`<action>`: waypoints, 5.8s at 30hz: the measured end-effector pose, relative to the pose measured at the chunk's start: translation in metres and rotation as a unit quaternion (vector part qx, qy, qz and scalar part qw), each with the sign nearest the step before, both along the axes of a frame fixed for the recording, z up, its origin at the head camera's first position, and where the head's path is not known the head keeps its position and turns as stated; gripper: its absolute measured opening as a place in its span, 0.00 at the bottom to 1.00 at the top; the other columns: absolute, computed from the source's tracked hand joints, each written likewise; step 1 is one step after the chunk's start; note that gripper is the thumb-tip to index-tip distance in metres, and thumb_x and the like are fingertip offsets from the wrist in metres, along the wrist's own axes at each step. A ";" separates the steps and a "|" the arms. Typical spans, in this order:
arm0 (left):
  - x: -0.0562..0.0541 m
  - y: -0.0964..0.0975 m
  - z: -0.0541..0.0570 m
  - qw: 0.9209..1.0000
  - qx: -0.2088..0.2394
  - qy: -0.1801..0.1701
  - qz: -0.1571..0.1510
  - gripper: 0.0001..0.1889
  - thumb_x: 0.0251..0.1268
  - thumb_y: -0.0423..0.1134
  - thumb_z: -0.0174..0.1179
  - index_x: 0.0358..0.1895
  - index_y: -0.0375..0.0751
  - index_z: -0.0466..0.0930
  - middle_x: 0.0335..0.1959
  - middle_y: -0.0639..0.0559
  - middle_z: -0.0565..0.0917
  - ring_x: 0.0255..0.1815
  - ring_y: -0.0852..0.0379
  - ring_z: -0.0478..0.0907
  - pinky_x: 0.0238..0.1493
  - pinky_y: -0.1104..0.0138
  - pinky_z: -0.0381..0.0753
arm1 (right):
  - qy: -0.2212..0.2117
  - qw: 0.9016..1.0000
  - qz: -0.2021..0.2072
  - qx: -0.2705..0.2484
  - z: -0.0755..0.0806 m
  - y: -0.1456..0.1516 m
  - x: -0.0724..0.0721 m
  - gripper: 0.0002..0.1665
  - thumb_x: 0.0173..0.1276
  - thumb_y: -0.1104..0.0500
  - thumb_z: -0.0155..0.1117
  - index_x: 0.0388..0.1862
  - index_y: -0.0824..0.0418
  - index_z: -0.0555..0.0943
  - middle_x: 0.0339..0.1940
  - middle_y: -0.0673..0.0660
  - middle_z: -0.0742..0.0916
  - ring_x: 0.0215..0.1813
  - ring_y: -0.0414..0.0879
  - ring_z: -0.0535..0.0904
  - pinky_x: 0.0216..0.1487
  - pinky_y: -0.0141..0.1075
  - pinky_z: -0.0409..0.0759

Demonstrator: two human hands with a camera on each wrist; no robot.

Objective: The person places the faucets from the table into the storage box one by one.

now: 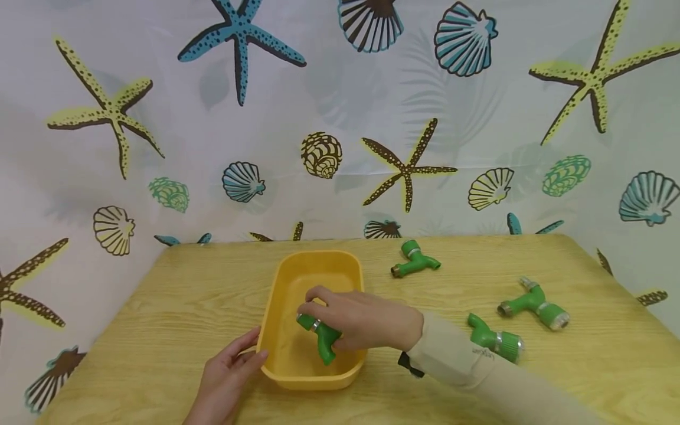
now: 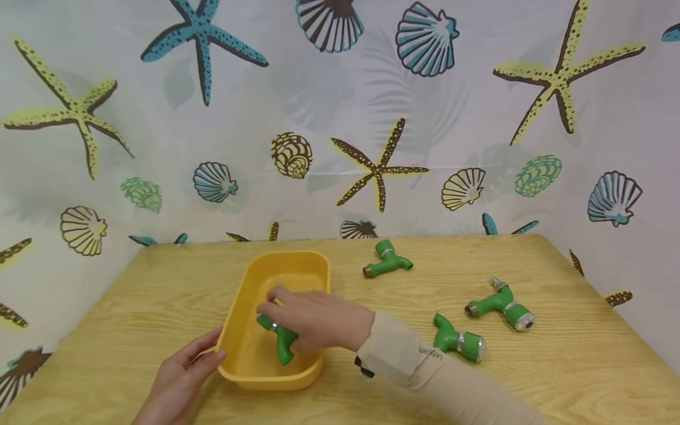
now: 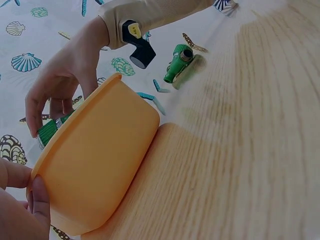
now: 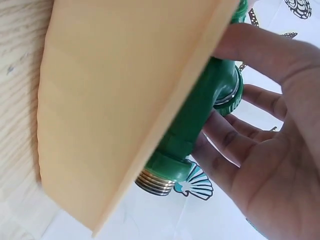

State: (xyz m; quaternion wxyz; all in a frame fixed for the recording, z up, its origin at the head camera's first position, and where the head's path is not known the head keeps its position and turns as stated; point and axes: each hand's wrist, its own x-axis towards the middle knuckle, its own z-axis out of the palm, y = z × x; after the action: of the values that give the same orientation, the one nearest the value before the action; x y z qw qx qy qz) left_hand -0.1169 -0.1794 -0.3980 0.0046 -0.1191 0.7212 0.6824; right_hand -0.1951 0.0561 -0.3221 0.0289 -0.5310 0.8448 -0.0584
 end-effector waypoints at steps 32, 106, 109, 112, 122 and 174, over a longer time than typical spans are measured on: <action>0.001 -0.001 0.000 1.000 0.005 0.007 -0.007 0.28 0.64 0.30 0.62 0.67 0.29 0.67 0.57 0.42 0.76 0.44 0.58 0.79 0.45 0.71 0.78 | -0.100 0.993 -0.034 0.053 -0.027 -0.017 -0.003 0.38 0.59 0.64 0.73 0.68 0.53 0.69 0.61 0.53 0.72 0.35 0.36 0.74 0.38 0.24 0.73; -0.002 -0.004 -0.003 0.997 -0.078 -0.010 -0.018 0.32 0.63 0.41 0.67 0.68 0.32 0.68 0.60 0.40 0.75 0.40 0.67 0.79 0.42 0.76 0.76 | 0.281 0.954 -0.063 -0.082 -0.050 0.159 0.053 0.47 0.61 0.28 0.57 0.71 0.54 0.68 0.75 0.63 0.63 0.71 0.63 0.59 0.71 0.61 0.34; -0.003 -0.004 -0.004 0.997 -0.076 -0.006 -0.020 0.32 0.63 0.41 0.66 0.68 0.30 0.67 0.59 0.40 0.75 0.39 0.67 0.79 0.41 0.76 0.77 | 0.284 0.953 -0.075 -0.070 -0.056 0.170 0.054 0.48 0.60 0.27 0.57 0.71 0.54 0.68 0.75 0.64 0.62 0.72 0.63 0.58 0.70 0.62 0.35; -0.004 -0.003 -0.004 0.997 -0.074 -0.011 -0.019 0.32 0.63 0.41 0.66 0.68 0.31 0.67 0.59 0.40 0.75 0.40 0.67 0.79 0.41 0.76 0.77 | 0.280 0.954 -0.093 -0.057 -0.060 0.179 0.056 0.50 0.58 0.25 0.58 0.71 0.53 0.69 0.75 0.63 0.61 0.73 0.62 0.55 0.70 0.62 0.33; -0.003 -0.005 -0.003 0.997 -0.068 -0.017 -0.019 0.32 0.62 0.41 0.66 0.68 0.32 0.68 0.60 0.41 0.74 0.40 0.66 0.79 0.41 0.76 0.77 | 0.281 0.947 -0.144 -0.056 -0.064 0.196 0.059 0.54 0.54 0.24 0.60 0.72 0.54 0.66 0.75 0.63 0.61 0.76 0.59 0.50 0.70 0.60 0.29; -0.001 -0.003 -0.001 0.998 -0.048 -0.022 -0.023 0.32 0.63 0.41 0.66 0.68 0.34 0.68 0.61 0.42 0.72 0.44 0.62 0.78 0.45 0.73 0.77 | 0.221 0.954 -0.181 -0.088 -0.059 0.221 0.054 0.47 0.59 0.32 0.65 0.72 0.54 0.68 0.70 0.62 0.71 0.65 0.61 0.69 0.74 0.44 0.32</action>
State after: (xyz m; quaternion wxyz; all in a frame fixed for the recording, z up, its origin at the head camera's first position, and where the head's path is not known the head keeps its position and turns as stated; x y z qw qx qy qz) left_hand -0.1179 -0.1824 -0.3986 0.0305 -0.1172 0.7556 0.6437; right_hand -0.1411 0.2773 -0.3814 -0.2164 -0.3695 0.9035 -0.0177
